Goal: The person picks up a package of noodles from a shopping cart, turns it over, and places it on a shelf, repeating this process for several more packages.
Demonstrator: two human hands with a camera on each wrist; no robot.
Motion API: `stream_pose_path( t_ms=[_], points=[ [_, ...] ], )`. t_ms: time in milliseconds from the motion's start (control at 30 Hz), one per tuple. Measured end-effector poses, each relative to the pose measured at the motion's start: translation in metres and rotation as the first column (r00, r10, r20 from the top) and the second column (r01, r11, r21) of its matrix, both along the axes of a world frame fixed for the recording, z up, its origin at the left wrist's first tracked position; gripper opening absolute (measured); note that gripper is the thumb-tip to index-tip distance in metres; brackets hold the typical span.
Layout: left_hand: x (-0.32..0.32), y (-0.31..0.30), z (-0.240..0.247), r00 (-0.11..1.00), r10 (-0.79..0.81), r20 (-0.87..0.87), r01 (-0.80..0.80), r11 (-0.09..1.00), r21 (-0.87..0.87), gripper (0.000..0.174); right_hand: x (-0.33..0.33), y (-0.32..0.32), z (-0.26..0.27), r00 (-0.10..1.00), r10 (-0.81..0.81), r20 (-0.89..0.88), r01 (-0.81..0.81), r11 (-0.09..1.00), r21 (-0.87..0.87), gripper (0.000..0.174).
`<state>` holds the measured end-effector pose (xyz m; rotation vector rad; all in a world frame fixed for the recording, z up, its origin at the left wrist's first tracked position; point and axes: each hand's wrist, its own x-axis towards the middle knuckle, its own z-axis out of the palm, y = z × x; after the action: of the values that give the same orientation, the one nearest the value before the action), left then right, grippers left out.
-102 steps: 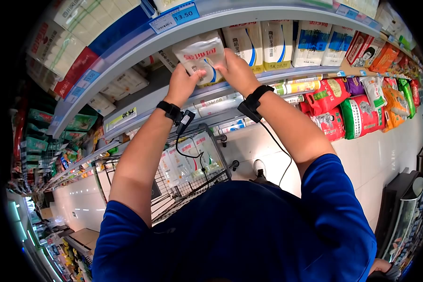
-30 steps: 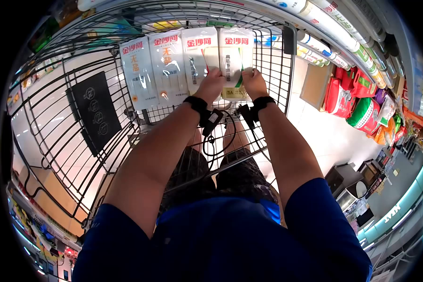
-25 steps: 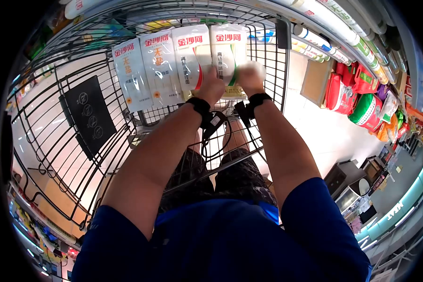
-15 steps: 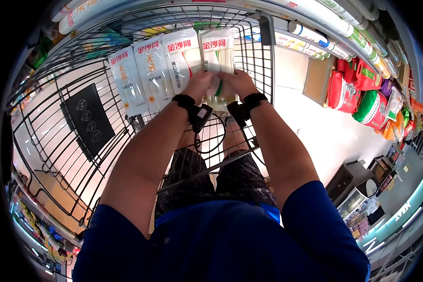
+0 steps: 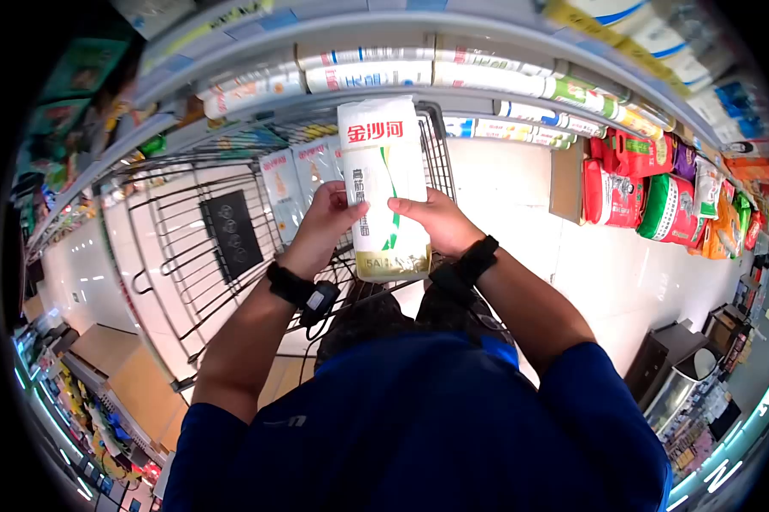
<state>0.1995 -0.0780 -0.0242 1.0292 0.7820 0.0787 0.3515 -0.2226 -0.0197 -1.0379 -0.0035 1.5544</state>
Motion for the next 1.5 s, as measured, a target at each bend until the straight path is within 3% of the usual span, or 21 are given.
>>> stream_pose_path(
  t_ms=[100,367,433,500,567,700,767,800,833,867,900,933,967,1033,1100,1167,1233,1300,1367,1433,1500],
  points=[
    [-0.003,-0.004,0.072,0.995,-0.031,0.097,0.035,0.998,-0.047,0.046,0.005,-0.003,0.061,0.999,0.037,0.025,-0.039,0.995,0.09,0.046],
    [0.002,-0.029,0.202,0.95,-0.047,0.308,-0.02,0.977,0.212,0.038,0.024,-0.012,0.186,0.95,0.057,0.308,-0.178,0.909,0.378,0.049],
    [0.007,-0.025,0.214,0.938,-0.077,0.337,-0.017,0.963,0.268,0.039,0.032,-0.012,0.204,0.859,0.051,0.509,-0.267,0.894,0.361,0.048],
    [0.013,-0.024,0.227,0.967,-0.148,0.206,0.03,0.874,0.485,0.041,0.044,-0.015,0.212,0.784,0.035,0.62,-0.311,0.887,0.343,0.047],
    [0.02,-0.026,0.239,0.963,-0.144,0.228,0.031,0.898,0.438,0.041,0.055,-0.016,0.216,0.501,0.051,0.864,-0.399,0.9,0.178,0.047],
    [0.047,-0.012,0.217,0.924,-0.218,0.313,-0.03,0.777,0.629,0.038,0.071,-0.017,0.224,0.314,-0.134,0.94,-0.388,0.885,0.256,0.045],
    [0.061,-0.007,0.224,0.877,-0.308,0.368,-0.069,0.678,0.732,0.036,0.084,-0.012,0.23,-0.003,-0.225,0.974,-0.381,0.901,0.207,0.046],
    [0.073,0.004,0.212,0.8,-0.223,0.557,-0.087,0.875,0.476,0.032,0.093,-0.009,0.229,-0.059,-0.274,0.96,-0.384,0.894,0.231,0.047],
    [0.084,0.012,0.213,0.8,-0.228,0.555,-0.081,0.875,0.478,0.032,0.103,-0.003,0.23,-0.117,-0.325,0.938,-0.389,0.885,0.258,0.048],
    [0.092,0.019,0.212,0.728,-0.055,0.683,0.022,0.998,0.057,0.03,0.112,0.002,0.231,-0.114,-0.322,0.94,-0.381,0.888,0.258,0.048],
    [0.104,0.026,0.211,0.677,0.167,0.717,0.163,0.916,-0.367,0.028,0.121,0.006,0.234,-0.148,-0.34,0.929,-0.351,0.896,0.273,0.047],
    [0.124,0.037,0.209,0.701,-0.123,0.703,-0.063,0.971,0.232,0.027,0.132,0.012,0.235,-0.183,-0.356,0.916,-0.32,0.903,0.287,0.046],
    [0.146,0.047,0.209,0.777,-0.344,0.527,-0.229,0.625,0.746,0.026,0.147,0.021,0.233,-0.222,-0.383,0.897,-0.302,0.901,0.31,0.044],
    [0.182,0.069,0.216,0.802,-0.361,0.477,-0.139,0.663,0.736,0.026,0.158,0.029,0.248,-0.266,-0.369,0.89,-0.219,0.923,0.317,0.04],
    [0.198,0.071,0.228,0.868,-0.378,0.322,-0.269,0.187,0.945,0.027,0.181,0.04,0.243,-0.345,-0.392,0.853,-0.2,0.919,0.341,0.035],
    [0.22,0.079,0.218,0.892,-0.351,0.287,-0.216,0.228,0.95,0.029,0.197,0.047,0.234,-0.191,-0.386,0.903,-0.12,0.922,0.369,0.032],
    [0.241,0.078,0.207,0.887,-0.272,0.373,-0.281,0.322,0.904,0.031,0.203,0.051,0.226,-0.198,-0.245,0.949,-0.007,0.969,0.248,0.035],
    [0.253,0.083,0.203,0.93,-0.285,0.231,-0.164,0.238,0.957,0.028,0.215,0.057,0.216,-0.231,-0.225,0.947,0.025,0.971,0.237,0.036],
    [0.262,0.085,0.202,0.967,-0.235,0.102,-0.026,0.305,0.952,0.024,0.218,0.063,0.209,-0.23,-0.081,0.97,0.201,0.971,0.129,0.035],
    [0.279,0.095,0.193,0.97,-0.216,0.115,-0.055,0.265,0.963,0.026,0.221,0.071,0.206,-0.254,-0.114,0.961,0.216,0.961,0.171,0.037],
    [0.291,0.101,0.196,0.981,-0.113,-0.16,0.17,0.079,0.982,0.037,0.222,0.081,0.207,-0.287,0.064,0.956,0.377,0.925,0.052,0.04]
  ],
)
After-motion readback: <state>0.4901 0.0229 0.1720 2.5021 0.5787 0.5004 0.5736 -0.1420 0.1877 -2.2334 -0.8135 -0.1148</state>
